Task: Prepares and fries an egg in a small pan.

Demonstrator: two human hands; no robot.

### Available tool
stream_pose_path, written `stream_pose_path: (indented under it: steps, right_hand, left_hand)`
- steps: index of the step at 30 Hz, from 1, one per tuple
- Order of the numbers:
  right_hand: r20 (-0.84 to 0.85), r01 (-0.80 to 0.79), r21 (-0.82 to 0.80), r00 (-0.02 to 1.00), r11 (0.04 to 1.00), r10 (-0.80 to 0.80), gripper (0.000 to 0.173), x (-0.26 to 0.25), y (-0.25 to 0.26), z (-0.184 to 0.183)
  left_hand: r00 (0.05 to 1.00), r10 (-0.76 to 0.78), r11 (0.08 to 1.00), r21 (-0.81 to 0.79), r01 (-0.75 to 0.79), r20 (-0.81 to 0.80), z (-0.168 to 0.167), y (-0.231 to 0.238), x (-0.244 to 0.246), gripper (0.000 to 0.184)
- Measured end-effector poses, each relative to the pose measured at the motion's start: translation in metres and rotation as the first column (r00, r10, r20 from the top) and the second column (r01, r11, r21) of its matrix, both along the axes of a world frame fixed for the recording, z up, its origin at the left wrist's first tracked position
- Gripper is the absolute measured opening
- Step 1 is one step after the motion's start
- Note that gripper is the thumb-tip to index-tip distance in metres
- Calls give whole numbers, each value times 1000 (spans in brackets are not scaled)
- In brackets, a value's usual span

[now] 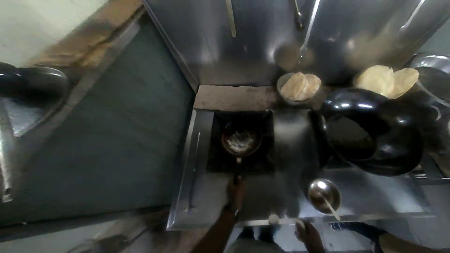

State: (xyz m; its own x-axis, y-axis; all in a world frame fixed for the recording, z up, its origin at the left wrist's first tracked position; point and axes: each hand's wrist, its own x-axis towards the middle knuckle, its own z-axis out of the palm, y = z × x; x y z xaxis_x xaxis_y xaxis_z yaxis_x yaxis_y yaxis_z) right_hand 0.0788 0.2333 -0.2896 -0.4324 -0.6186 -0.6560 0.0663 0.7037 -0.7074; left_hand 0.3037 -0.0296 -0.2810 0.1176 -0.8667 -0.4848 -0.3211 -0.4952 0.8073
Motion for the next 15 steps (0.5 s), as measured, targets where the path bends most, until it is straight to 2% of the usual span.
stream_pose_path:
  steps: [4, 7, 9, 10, 11, 12, 13, 14, 15]
  right_hand:
    - [78, 35, 15, 996, 999, -36, 43, -8, 15, 8]
    - [113, 29, 8, 993, 1000, -30, 43, -14, 20, 11]
    - [141, 41, 19, 989, 999, -44, 42, -17, 20, 13]
    - [156, 61, 24, 986, 998, -64, 42, -18, 20, 13]
    - [180, 88, 28, 979, 996, -92, 42, -20, 19, 13]
    - [203, 120, 32, 971, 992, -124, 42, -21, 17, 13]
    - [225, 154, 42, 961, 987, -160, 41, -23, 15, 14]
    - [248, 187, 56, 949, 981, -195, 42, -24, 13, 15]
    - [269, 213, 64, 937, 975, -223, 44, -25, 11, 16]
  left_hand:
    - [999, 43, 998, 38, -42, -29, 1, 9, -2, 38]
    - [982, 168, 983, 93, -160, -86, 2, 14, -5, 52]
    - [981, 180, 976, 136, -169, -75, 1, 30, -7, 62]
    - [995, 99, 988, 125, -95, -32, -2, 43, -8, 61]
    - [997, -66, 995, 84, 62, 42, -4, 58, -11, 57]
    - [954, -274, 961, 60, 269, 121, -4, 74, -14, 57]
    - [862, -472, 881, 58, 470, 183, -7, 89, -19, 66]
    - [727, -636, 762, 67, 644, 257, -15, 103, -25, 73]
    - [551, -768, 608, 101, 788, 327, -24, 114, -31, 75]
